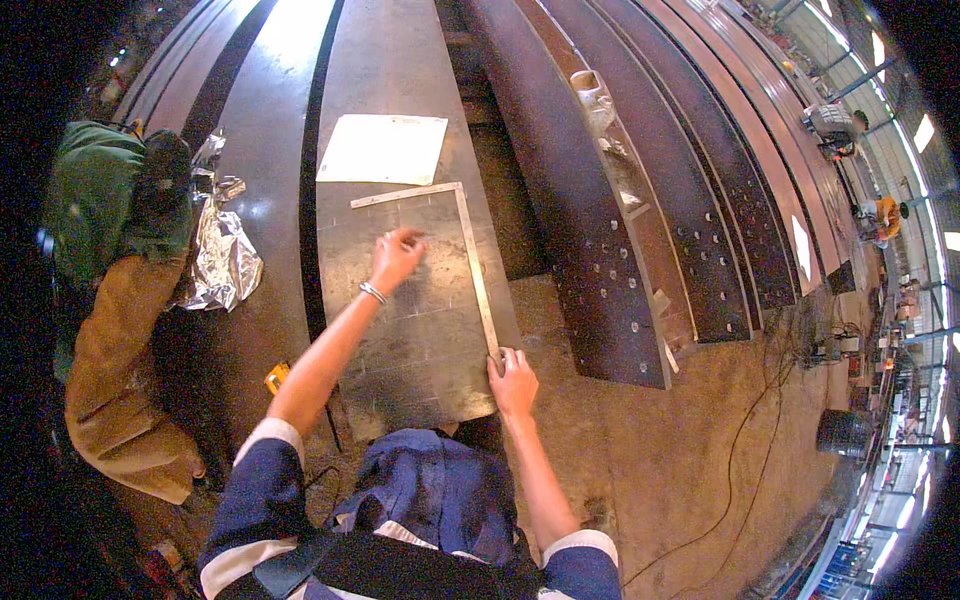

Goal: The person measures a large curved metal sheet using a tape measure and marks points with a marker. They then use a square ruler to draw straight lines across the sheet, creating a grid pattern. The person repeatedly repositions the ruler and draws additional lines to complete the layout.

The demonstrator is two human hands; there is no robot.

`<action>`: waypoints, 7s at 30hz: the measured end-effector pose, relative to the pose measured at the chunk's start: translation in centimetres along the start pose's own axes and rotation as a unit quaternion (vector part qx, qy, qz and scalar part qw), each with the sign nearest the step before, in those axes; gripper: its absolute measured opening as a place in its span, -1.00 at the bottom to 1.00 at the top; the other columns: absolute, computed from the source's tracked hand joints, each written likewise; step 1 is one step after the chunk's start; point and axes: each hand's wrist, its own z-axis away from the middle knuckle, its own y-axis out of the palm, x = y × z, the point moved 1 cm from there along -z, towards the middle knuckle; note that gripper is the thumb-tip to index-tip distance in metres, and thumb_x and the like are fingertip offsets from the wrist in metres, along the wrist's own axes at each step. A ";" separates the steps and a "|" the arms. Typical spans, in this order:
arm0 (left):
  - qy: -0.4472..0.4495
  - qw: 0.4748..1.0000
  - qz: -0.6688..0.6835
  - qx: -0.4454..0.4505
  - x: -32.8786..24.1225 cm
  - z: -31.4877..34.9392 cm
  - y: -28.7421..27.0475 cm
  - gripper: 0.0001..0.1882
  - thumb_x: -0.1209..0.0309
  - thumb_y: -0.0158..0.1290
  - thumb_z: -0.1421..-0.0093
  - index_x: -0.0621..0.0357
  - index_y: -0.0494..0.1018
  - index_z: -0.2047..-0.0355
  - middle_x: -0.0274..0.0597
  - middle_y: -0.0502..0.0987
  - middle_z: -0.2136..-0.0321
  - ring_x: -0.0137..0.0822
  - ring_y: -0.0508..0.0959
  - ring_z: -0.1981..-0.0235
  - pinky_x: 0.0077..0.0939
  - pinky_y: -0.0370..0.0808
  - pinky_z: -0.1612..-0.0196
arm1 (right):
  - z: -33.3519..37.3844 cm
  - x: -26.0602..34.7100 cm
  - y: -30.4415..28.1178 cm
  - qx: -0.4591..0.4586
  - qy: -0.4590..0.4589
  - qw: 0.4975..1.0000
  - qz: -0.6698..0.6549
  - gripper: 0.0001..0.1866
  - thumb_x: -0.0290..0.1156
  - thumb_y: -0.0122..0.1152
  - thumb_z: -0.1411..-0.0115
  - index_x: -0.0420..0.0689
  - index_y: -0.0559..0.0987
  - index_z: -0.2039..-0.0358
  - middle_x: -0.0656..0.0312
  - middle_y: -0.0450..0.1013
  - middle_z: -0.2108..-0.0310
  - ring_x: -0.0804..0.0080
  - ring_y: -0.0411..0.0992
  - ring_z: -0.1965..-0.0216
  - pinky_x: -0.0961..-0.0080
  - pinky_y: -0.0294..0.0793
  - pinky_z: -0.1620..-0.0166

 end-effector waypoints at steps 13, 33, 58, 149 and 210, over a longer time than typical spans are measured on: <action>0.145 0.966 -0.212 0.037 -0.3 -11.1 1.4 -0.64 0.39 0.26 -0.12 0.08 0.57 0.04 -0.14 0.57 0.03 -0.05 0.54 -0.06 -0.16 0.51 -0.12 | 0.2 -1.2 1.3 0.048 0.023 0.999 0.003 -0.69 -0.20 0.44 -0.13 -0.13 0.59 0.25 0.15 0.54 0.25 0.18 0.62 0.32 0.25 0.59 0.27; 0.175 0.956 -0.225 0.063 0.9 -16.5 3.4 -0.82 0.35 0.19 -0.21 0.06 0.58 0.18 -0.15 0.50 -0.03 -0.04 0.51 -0.07 -0.16 0.48 -0.10 | -2.3 -1.9 0.9 0.067 0.063 0.991 -0.095 -0.73 -0.30 0.47 -0.09 -0.11 0.57 0.28 0.19 0.50 0.34 0.27 0.58 0.40 0.38 0.63 0.34; 0.151 0.940 -0.267 0.146 1.2 -17.8 1.3 -0.74 0.27 0.29 -0.11 0.11 0.58 0.23 -0.13 0.62 0.23 -0.06 0.62 0.10 -0.18 0.53 0.01 | -2.0 -2.0 1.3 0.056 0.058 0.992 -0.094 -0.71 -0.31 0.50 -0.07 -0.17 0.57 0.32 0.15 0.49 0.35 0.22 0.56 0.40 0.35 0.61 0.33; 0.079 0.943 -0.322 0.040 -0.9 -16.3 4.9 -0.26 -0.39 0.32 0.18 0.05 0.62 0.36 -0.11 0.61 0.22 -0.02 0.61 0.10 -0.06 0.55 0.06 | -2.9 -2.6 2.8 0.024 0.074 0.986 -0.149 -0.77 -0.31 0.50 -0.10 -0.14 0.60 0.45 0.19 0.51 0.45 0.25 0.57 0.47 0.36 0.53 0.42; 0.173 0.917 -0.352 0.081 -1.8 -11.7 5.1 0.01 -0.33 0.34 0.14 -0.07 0.39 -0.23 0.05 0.41 -0.02 0.17 0.43 -0.13 0.02 0.50 -0.14 | -2.8 -1.8 3.1 -0.001 0.091 0.984 -0.154 -0.72 -0.37 0.52 -0.10 -0.20 0.54 0.51 0.25 0.39 0.56 0.55 0.32 0.63 0.54 0.32 0.54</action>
